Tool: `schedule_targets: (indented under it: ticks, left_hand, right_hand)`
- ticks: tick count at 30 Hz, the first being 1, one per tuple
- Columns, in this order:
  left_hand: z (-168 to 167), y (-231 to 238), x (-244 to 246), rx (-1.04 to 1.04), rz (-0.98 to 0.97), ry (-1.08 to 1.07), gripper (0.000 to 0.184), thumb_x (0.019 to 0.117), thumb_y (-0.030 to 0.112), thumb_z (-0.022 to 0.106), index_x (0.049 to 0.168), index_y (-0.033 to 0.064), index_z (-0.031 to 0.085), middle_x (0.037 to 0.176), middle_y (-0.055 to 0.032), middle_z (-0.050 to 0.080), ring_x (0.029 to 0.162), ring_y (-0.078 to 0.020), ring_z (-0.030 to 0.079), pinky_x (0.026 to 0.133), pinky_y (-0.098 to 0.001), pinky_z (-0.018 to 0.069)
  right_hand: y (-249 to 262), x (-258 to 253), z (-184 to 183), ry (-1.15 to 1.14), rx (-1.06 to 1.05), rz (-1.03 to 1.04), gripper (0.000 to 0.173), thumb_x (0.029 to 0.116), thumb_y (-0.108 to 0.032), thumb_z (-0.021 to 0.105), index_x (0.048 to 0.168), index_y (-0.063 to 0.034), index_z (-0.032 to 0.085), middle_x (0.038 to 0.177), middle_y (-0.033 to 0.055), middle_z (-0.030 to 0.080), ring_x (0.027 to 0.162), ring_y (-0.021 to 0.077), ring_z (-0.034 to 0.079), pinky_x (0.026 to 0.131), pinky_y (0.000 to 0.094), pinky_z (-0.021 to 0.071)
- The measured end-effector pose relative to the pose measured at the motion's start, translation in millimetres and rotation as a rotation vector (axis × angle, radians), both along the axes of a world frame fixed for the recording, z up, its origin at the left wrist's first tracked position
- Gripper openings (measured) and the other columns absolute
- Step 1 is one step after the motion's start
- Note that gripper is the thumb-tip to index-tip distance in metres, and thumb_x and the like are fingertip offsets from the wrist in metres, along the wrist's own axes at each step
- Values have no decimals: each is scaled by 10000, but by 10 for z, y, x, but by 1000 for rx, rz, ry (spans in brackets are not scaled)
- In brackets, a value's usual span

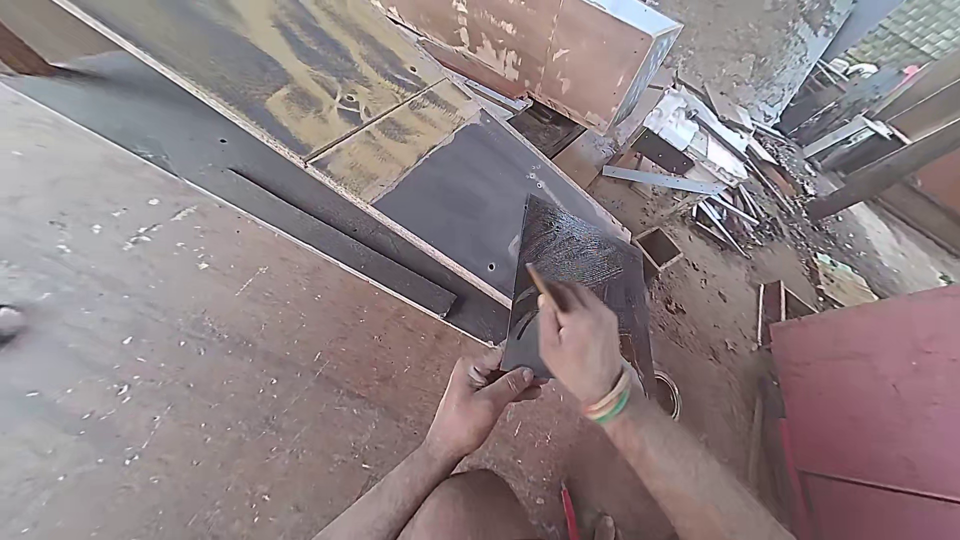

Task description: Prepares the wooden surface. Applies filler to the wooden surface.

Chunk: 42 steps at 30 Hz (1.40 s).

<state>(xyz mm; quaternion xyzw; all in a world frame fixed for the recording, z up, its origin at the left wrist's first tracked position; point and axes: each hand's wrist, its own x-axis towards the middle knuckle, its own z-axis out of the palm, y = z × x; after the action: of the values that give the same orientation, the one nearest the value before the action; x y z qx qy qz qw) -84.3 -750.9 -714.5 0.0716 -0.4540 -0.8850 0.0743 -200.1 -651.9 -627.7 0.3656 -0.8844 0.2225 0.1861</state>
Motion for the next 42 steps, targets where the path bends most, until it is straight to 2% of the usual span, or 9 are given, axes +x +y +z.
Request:
schedule_targets:
  ticks: [4, 10, 15, 18, 23, 28, 37, 40, 42]
  left_hand:
    - [-24, 28, -10, -116, 117, 77, 146, 902, 60, 670, 985, 113, 779, 845, 10, 763, 754, -57, 717, 724, -257, 618]
    - [12, 42, -3, 70, 0, -75, 244, 958, -46, 610, 1193, -65, 671, 1058, -228, 748, 921, -357, 764, 822, -489, 660]
    - [-74, 59, -37, -1, 47, 32, 174, 933, 9, 668, 1094, 5, 736, 957, -146, 769, 827, -254, 769, 776, -421, 663]
    - [-86, 71, -37, -18, 104, 76, 134, 887, 55, 700, 976, 132, 764, 871, -16, 763, 766, -102, 732, 733, -305, 634]
    - [-75, 25, -18, 85, 33, -18, 235, 963, -20, 598, 1182, -39, 682, 1029, -220, 750, 883, -332, 764, 796, -478, 659]
    - [-88, 102, -120, 82, 94, -7, 220, 942, -13, 612, 1147, -24, 691, 1020, -220, 750, 873, -339, 766, 760, -469, 663]
    - [-65, 132, -129, 112, 123, 3, 205, 942, -29, 615, 1132, -43, 690, 1026, -239, 746, 881, -344, 767, 768, -462, 663]
    - [-39, 127, -118, 112, 105, -18, 207, 947, -39, 589, 1130, -51, 686, 1025, -234, 749, 893, -335, 767, 787, -462, 661]
    - [-41, 104, -114, 112, 108, -25, 200, 952, -47, 586, 1129, -71, 677, 1024, -245, 744, 899, -347, 762, 803, -472, 657]
  right_hand:
    - [-88, 360, 24, 21, -75, 235, 261, 910, -138, 579, 1043, -33, 777, 991, 95, 772, 924, 211, 746, 796, 332, 616]
    - [174, -271, 126, 4, -44, -8, 290, 967, -167, 529, 997, -11, 771, 880, 127, 755, 741, 234, 723, 645, 405, 583]
    - [4, 86, -129, 57, -41, 152, 245, 859, -73, 635, 1055, -24, 774, 1034, 118, 766, 934, 268, 743, 784, 385, 628]
    - [91, 405, 7, -25, -143, 300, 231, 925, -121, 594, 1061, -40, 763, 1012, 88, 770, 937, 193, 742, 801, 326, 618]
    - [875, -130, 220, -80, -44, -185, 302, 984, -244, 553, 940, -12, 741, 784, 107, 715, 692, 204, 695, 626, 403, 578]
    - [1662, -508, 139, -401, 117, -674, 352, 998, -281, 550, 862, -6, 721, 802, 132, 711, 805, 262, 710, 778, 480, 555]
    - [1252, -428, -53, -353, 234, -572, 341, 1009, -212, 507, 952, 38, 732, 1017, 201, 746, 982, 357, 721, 869, 531, 543]
    - [1061, -274, -96, -191, 174, -475, 317, 978, -184, 528, 1017, 26, 763, 971, 186, 761, 910, 350, 740, 790, 522, 573]
    - [926, -206, -144, -86, 86, -408, 283, 955, -188, 543, 913, 2, 748, 851, 154, 748, 796, 311, 740, 689, 490, 579]
